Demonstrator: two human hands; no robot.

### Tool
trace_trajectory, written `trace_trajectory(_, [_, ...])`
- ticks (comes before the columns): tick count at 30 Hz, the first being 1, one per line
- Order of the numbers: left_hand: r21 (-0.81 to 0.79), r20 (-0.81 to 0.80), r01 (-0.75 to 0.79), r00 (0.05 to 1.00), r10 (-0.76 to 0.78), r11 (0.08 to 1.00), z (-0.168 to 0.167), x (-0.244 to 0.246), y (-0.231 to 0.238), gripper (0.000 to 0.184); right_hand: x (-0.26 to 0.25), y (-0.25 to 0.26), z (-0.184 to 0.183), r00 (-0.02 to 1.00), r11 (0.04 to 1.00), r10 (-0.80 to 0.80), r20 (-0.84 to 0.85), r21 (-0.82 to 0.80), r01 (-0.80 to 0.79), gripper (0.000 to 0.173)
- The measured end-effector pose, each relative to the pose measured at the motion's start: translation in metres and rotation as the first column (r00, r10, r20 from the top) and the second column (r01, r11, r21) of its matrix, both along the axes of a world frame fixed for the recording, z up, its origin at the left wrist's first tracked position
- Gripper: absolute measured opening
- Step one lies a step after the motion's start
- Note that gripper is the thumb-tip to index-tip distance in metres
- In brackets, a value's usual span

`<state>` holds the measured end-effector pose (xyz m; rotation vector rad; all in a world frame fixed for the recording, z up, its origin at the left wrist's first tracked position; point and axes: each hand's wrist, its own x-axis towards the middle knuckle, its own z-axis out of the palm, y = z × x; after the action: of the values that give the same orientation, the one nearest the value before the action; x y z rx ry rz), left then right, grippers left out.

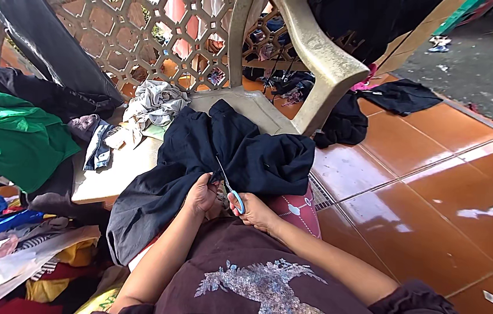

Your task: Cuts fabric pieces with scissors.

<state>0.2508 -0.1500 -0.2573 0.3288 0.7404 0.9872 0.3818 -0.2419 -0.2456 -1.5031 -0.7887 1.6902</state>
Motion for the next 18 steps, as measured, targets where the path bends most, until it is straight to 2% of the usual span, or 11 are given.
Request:
trace_trajectory(4, [0.016, -0.029, 0.034, 0.999, -0.033, 0.999, 0.000, -0.003, -0.002, 0.029, 0.006, 0.009, 0.002, 0.984, 0.991, 0.090, -0.155, -0.088, -0.105, 0.038])
trace_trajectory(6, [0.024, -0.043, 0.052, 0.998, -0.051, 0.998, -0.001, -0.004, -0.005, 0.028, 0.007, 0.013, 0.003, 0.978, 0.988, 0.084, -0.191, -0.108, -0.106, 0.039])
trace_trajectory(11, [0.055, -0.076, 0.077, 0.994, -0.072, 0.996, -0.004, -0.007, -0.005, 0.027, 0.006, 0.023, 0.005, 0.988, 0.990, 0.098, -0.119, -0.091, -0.109, 0.041])
trace_trajectory(18, [0.078, -0.061, 0.020, 0.998, -0.015, 0.997, -0.007, -0.003, -0.001, 0.031, 0.004, 0.021, 0.005, 0.998, 0.996, 0.069, -0.004, -0.054, -0.069, 0.039])
